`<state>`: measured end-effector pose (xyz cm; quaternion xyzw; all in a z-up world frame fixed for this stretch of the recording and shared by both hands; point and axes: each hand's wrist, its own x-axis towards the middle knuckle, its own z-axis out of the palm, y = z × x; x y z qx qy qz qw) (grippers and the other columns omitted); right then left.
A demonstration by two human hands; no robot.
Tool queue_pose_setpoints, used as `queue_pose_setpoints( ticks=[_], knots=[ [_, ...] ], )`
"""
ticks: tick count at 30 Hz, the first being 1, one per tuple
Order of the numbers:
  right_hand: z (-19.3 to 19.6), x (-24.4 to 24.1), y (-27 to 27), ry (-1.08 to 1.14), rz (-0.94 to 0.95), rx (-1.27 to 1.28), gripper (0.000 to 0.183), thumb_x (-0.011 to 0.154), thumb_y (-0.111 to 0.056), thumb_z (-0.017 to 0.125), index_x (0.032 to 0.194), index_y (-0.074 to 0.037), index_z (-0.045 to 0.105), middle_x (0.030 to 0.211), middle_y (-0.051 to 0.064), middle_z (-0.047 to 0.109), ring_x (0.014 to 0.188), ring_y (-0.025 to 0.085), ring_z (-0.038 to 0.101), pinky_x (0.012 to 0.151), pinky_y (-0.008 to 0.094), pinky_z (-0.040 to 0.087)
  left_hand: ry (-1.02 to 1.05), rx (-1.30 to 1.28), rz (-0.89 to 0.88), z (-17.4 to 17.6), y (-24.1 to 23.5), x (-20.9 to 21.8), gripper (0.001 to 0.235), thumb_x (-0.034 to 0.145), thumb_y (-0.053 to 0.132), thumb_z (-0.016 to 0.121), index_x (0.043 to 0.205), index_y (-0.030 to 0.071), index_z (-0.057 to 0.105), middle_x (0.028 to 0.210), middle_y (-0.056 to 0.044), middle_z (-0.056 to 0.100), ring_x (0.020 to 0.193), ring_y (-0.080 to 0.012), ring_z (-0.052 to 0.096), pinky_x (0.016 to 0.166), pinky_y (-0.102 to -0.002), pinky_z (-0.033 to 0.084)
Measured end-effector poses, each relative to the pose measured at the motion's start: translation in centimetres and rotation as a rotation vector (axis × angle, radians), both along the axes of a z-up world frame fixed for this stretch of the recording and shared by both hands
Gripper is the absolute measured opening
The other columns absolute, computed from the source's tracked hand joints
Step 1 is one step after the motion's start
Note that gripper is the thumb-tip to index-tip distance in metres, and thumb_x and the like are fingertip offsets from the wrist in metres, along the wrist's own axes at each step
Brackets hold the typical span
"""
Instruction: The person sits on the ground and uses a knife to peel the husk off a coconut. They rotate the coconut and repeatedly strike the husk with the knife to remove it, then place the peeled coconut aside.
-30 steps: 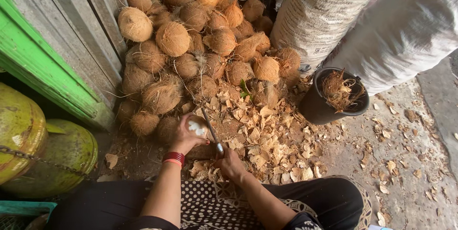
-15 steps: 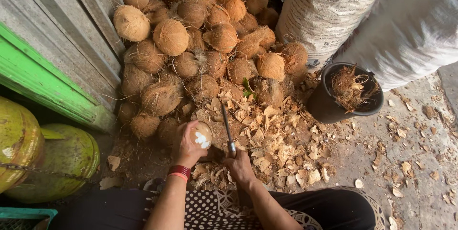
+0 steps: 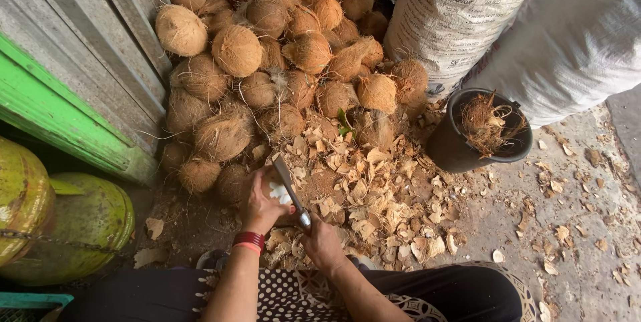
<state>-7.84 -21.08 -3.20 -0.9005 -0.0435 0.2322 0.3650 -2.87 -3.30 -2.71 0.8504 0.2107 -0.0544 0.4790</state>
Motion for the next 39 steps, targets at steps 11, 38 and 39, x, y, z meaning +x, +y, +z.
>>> queue_pose_setpoints(
  ticks=[11,38,39],
  knots=[
    [4.4,-1.2,-2.6,-0.199,0.007,0.476,0.004,0.092,0.002,0.056,0.095,0.002,0.058,0.066,0.009,0.057,0.052,0.012,0.05,0.046,0.026,0.046,-0.055,0.222,-0.037,2.3,-1.9,-1.1,0.104,0.045,0.013,0.09,0.137,0.03,0.044,0.137,-0.007,0.047,0.125,-0.0287,0.054,0.101,-0.045,0.054],
    [1.0,1.3,-0.6,0.4,-0.183,0.292,0.01,0.086,-0.003,0.055,0.093,-0.007,0.061,0.069,0.007,0.06,0.052,0.014,0.052,0.041,0.03,0.046,0.006,-0.088,0.003,1.8,2.0,-1.1,0.118,0.04,0.008,0.098,0.141,0.033,0.042,0.141,-0.003,0.052,0.131,-0.0281,0.053,0.111,-0.048,0.047],
    [1.8,1.2,-0.7,0.349,-0.196,0.367,0.013,0.083,0.0,0.056,0.092,-0.008,0.06,0.069,0.007,0.06,0.052,0.013,0.053,0.042,0.029,0.048,-0.021,-0.124,0.016,1.8,2.1,-0.8,0.119,0.04,0.011,0.098,0.142,0.033,0.04,0.14,-0.004,0.053,0.13,-0.0281,0.054,0.111,-0.048,0.048]
  ],
)
